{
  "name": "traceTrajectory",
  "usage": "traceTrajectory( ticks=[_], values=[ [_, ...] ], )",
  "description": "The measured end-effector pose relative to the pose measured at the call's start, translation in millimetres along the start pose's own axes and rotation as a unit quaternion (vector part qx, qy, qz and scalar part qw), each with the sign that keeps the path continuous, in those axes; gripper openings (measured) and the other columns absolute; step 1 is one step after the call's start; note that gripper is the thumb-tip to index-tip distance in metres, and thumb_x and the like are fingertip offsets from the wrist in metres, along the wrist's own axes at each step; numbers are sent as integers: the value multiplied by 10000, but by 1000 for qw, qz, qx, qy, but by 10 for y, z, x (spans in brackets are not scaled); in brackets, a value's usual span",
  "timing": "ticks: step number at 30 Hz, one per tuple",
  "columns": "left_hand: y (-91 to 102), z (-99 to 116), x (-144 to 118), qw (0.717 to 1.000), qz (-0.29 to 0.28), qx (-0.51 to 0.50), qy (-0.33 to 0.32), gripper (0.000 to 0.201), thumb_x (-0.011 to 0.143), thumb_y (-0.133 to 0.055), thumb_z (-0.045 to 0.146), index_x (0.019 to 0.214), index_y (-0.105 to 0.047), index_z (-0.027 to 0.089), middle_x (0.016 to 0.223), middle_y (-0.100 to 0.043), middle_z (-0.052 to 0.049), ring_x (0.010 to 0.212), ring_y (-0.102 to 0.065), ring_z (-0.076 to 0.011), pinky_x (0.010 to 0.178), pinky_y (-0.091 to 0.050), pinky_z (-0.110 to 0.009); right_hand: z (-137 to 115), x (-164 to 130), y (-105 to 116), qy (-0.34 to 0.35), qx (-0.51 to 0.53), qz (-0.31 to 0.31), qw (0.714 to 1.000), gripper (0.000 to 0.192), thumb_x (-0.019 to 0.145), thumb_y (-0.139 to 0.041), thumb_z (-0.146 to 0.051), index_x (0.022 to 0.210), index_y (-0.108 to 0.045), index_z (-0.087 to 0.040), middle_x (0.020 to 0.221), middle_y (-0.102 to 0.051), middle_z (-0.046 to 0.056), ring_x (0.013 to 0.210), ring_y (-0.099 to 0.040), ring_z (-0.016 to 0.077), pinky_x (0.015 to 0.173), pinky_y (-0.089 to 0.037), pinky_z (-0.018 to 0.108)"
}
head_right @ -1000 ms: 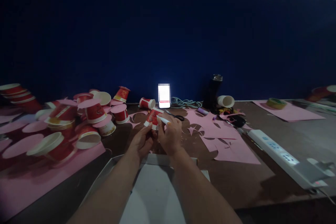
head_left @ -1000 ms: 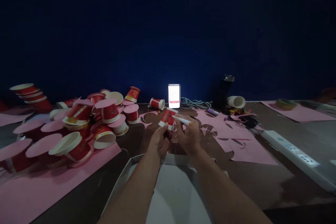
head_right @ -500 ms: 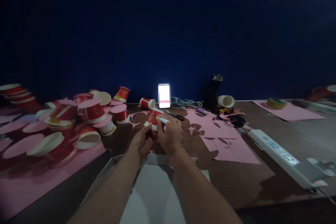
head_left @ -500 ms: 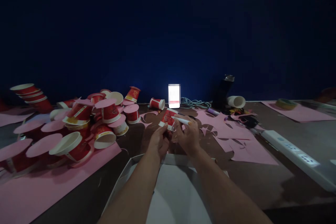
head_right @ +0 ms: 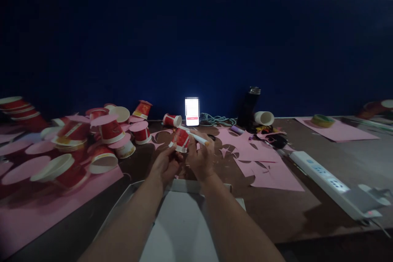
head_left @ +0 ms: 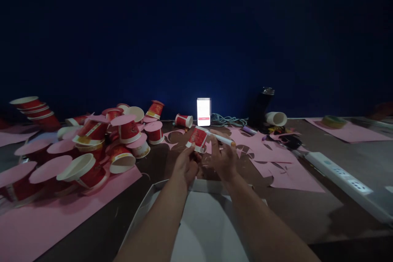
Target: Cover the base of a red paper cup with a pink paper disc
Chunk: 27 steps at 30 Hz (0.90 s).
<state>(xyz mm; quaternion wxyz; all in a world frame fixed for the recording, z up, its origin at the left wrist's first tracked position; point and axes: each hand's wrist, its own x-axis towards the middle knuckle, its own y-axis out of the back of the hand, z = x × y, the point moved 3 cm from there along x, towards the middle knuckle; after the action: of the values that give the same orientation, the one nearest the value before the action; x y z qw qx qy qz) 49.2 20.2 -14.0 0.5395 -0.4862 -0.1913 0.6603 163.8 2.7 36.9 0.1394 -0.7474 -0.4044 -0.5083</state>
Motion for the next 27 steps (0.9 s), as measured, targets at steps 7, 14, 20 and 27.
traceTrajectory(
  ticks=[7, 14, 20, 27],
  values=[
    [13, -9, 21, 1000, -10, 1, -1, 113, 839, -494, 40, 817, -575, 116, 578, -544, 5, 424, -463, -52, 421, -418, -151, 11, -9, -14, 8, -20, -13, 1000, 189, 912, -488, -273, 959, -661, -213, 928, -708, 72, 912, -637, 204, 846, -477, 393],
    [30, -11, 37, 1000, -18, 16, -8, 108, 833, -506, 45, 770, -556, 117, 568, -526, 9, 428, -466, -53, 420, -413, -152, 43, -27, -29, 9, -35, -17, 999, 193, 911, -490, -261, 952, -671, -210, 924, -705, 78, 912, -632, 215, 841, -460, 397],
    [4, -16, 7, 999, -24, 24, 0, 82, 836, -528, 74, 777, -559, 121, 573, -531, 10, 425, -459, -44, 425, -411, -141, 50, -26, -25, 20, -43, -16, 999, 185, 908, -499, -265, 949, -671, -211, 898, -708, 74, 896, -633, 216, 837, -456, 400],
    [-12, -9, -6, 999, -32, 30, -1, 83, 832, -529, 73, 772, -573, 111, 559, -532, 2, 414, -458, -50, 412, -409, -142, 69, -44, -41, 31, -55, -10, 998, 196, 916, -489, -285, 983, -660, -214, 912, -708, 74, 886, -635, 206, 832, -458, 393]
  ],
)
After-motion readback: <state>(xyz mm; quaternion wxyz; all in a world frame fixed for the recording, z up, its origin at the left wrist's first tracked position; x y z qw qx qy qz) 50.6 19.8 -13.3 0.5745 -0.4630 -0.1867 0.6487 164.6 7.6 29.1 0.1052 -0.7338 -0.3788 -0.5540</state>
